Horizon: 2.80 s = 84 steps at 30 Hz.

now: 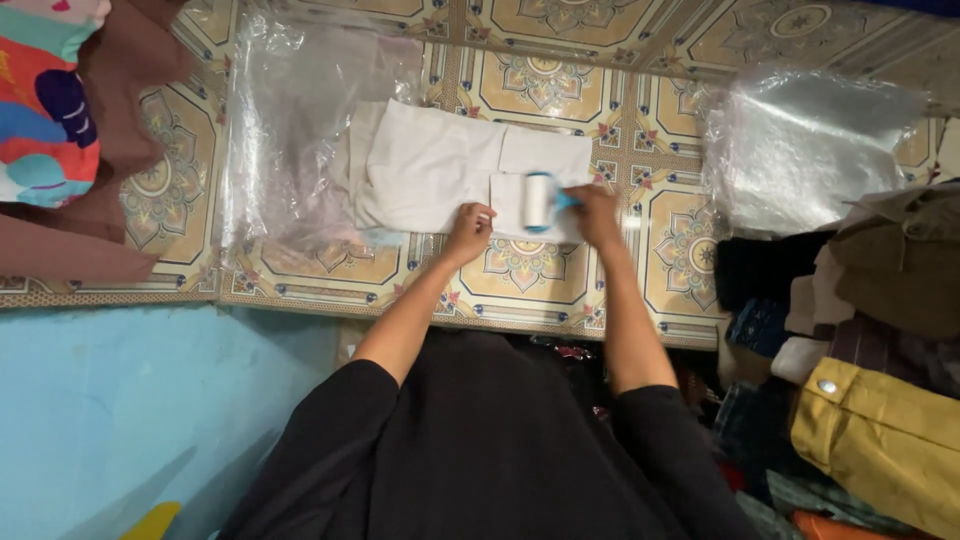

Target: Cleaning a white shirt with a lint roller and then folding it for packaging.

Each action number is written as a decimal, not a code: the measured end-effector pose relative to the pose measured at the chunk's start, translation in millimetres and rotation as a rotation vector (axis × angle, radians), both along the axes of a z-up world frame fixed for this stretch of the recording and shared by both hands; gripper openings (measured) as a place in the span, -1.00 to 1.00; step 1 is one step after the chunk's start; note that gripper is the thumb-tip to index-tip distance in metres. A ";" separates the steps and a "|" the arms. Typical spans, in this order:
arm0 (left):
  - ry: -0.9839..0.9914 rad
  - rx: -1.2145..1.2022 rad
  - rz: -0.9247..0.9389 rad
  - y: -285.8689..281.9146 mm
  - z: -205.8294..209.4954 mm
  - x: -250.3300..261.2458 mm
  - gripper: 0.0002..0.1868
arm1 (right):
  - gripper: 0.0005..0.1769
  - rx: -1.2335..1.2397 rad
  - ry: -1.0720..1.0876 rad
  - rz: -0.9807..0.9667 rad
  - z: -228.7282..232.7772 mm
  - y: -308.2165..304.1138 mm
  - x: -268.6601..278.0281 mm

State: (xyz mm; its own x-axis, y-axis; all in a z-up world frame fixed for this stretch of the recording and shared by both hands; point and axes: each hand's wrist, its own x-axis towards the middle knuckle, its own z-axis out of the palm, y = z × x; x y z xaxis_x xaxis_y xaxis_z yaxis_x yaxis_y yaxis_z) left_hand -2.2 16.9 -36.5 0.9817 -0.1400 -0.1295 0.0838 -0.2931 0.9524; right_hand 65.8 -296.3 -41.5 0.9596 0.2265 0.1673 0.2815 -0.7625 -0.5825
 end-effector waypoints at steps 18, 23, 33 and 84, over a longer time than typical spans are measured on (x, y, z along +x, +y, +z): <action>0.120 -0.053 1.101 38.5 55.7 -35.2 -0.04 | -0.39 -0.059 -0.270 -0.817 -75.9 -95.0 -55.1; 0.134 -0.342 1.200 46.3 75.5 -13.8 0.23 | -0.18 0.054 -0.311 -0.638 38.5 58.1 -63.5; 0.322 -0.245 1.294 51.3 98.4 15.2 -0.48 | 0.14 -0.276 0.351 0.156 77.0 252.2 -80.0; -0.314 0.817 -0.420 -42.6 65.3 -31.2 -0.43 | -0.50 0.107 -0.089 -0.501 120.8 44.6 -122.7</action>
